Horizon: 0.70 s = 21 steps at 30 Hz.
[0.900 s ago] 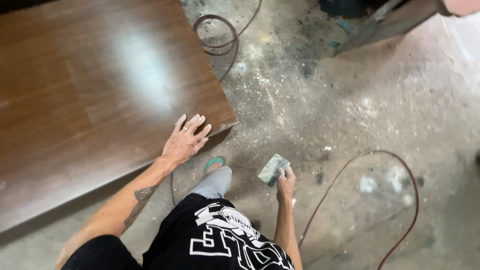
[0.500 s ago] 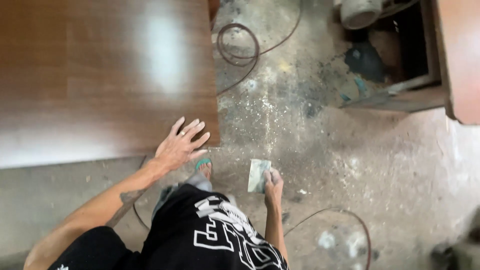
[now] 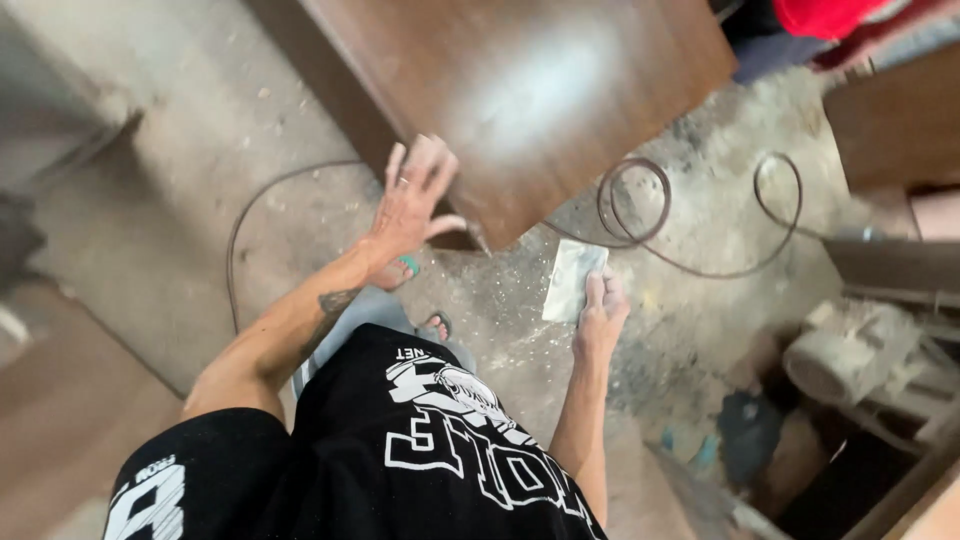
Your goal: The person sands the surface of a wooden board using a sanding block. They move the block back and forth across the wood, applying pressure with both hands to smooth the surface.
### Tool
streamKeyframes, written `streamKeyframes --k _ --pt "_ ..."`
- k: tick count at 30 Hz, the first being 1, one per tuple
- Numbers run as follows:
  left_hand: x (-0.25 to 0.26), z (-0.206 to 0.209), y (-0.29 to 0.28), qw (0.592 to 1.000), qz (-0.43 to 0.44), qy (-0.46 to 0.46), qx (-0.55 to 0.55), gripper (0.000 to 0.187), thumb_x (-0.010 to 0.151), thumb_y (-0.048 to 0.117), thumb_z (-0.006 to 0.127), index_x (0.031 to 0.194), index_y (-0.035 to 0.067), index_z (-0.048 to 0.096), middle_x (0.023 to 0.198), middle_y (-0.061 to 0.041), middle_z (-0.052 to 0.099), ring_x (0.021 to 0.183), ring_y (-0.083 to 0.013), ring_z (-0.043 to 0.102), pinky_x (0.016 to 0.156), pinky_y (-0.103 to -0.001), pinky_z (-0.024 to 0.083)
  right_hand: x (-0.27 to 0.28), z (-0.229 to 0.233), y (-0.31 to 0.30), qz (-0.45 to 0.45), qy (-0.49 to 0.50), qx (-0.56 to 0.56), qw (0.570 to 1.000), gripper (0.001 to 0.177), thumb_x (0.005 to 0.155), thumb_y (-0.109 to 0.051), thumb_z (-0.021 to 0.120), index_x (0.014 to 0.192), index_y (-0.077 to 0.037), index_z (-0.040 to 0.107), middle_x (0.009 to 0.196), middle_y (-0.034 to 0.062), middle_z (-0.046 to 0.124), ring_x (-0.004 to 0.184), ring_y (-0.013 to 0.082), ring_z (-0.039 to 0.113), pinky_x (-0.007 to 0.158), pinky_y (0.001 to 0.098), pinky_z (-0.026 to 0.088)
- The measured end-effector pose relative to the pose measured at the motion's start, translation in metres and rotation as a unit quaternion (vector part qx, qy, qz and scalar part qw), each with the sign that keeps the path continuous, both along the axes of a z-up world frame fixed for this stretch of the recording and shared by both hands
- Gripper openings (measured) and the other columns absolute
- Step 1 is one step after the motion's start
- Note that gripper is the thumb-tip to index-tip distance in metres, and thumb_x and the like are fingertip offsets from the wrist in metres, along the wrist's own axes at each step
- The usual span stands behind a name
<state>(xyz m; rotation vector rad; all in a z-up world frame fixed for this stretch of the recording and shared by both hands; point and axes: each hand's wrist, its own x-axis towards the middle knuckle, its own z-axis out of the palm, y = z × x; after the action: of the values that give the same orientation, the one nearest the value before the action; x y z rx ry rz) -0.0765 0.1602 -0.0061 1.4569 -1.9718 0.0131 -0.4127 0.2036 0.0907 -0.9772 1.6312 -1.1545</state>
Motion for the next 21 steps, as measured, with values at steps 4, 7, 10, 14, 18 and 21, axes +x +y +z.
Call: streamKeyframes --k 4,7,10,14,18,21 --pt "-0.042 -0.009 0.039 0.918 0.116 0.335 0.177 0.099 0.102 0.041 0.074 0.166 0.001 0.01 0.167 -0.035 0.01 0.155 -0.0498 0.017 0.129 -0.06 0.016 -0.002 0.013 -0.01 0.085 -0.022 -0.01 0.996 0.014 0.102 -0.013 0.064 0.111 -0.004 0.069 0.078 0.0105 0.063 0.066 0.0142 0.063 0.06 0.0276 0.057" --pt "-0.092 -0.003 0.047 0.868 0.105 0.447 0.188 0.082 0.111 0.036 0.061 0.164 -0.001 0.012 0.168 -0.033 0.008 0.156 -0.0476 0.017 0.131 -0.059 0.014 0.002 0.008 -0.001 0.153 -0.022 -0.004 0.988 0.012 0.101 -0.013 0.065 0.108 -0.004 0.068 0.075 0.0078 0.064 0.062 0.0098 0.061 0.054 0.0242 0.055" --pt "-0.132 0.018 0.07 0.834 0.132 0.517 0.141 0.082 0.109 0.03 0.06 0.164 -0.002 0.009 0.169 -0.034 0.003 0.156 -0.0493 0.013 0.132 -0.059 0.01 0.006 -0.005 0.003 0.182 -0.025 0.009 0.983 0.014 0.102 -0.013 0.065 0.109 -0.002 0.068 0.076 0.0091 0.065 0.064 0.011 0.064 0.056 0.0245 0.058" --pt "-0.158 -0.023 0.101 0.825 0.072 0.533 0.173 0.067 0.109 0.03 0.057 0.163 0.008 0.025 0.171 -0.023 0.013 0.154 -0.0431 0.022 0.13 -0.052 0.021 0.018 0.009 0.002 0.273 0.067 -0.039 0.959 0.018 0.106 -0.018 0.063 0.114 -0.003 0.068 0.077 0.0095 0.066 0.063 0.0118 0.062 0.056 0.0284 0.057" --pt "-0.15 -0.006 0.143 0.779 0.124 0.592 0.165 0.042 0.11 0.03 0.055 0.149 0.015 0.056 0.158 -0.016 0.046 0.144 -0.0341 0.048 0.123 -0.043 0.039 0.04 0.009 0.003 0.318 0.219 -0.196 0.901 0.018 0.109 -0.015 0.062 0.119 -0.001 0.067 0.087 0.0136 0.068 0.08 0.0144 0.061 0.071 0.0339 0.057" --pt "-0.15 0.016 0.166 0.649 0.063 0.735 0.187 0.072 0.107 0.045 0.06 0.164 0.014 0.027 0.161 -0.028 0.035 0.146 -0.0423 0.041 0.124 -0.044 0.037 0.089 0.002 0.04 0.344 0.329 -0.306 0.824 0.016 0.102 -0.006 0.069 0.115 0.004 0.072 0.095 0.0259 0.071 0.094 0.041 0.073 0.082 0.0467 0.058"
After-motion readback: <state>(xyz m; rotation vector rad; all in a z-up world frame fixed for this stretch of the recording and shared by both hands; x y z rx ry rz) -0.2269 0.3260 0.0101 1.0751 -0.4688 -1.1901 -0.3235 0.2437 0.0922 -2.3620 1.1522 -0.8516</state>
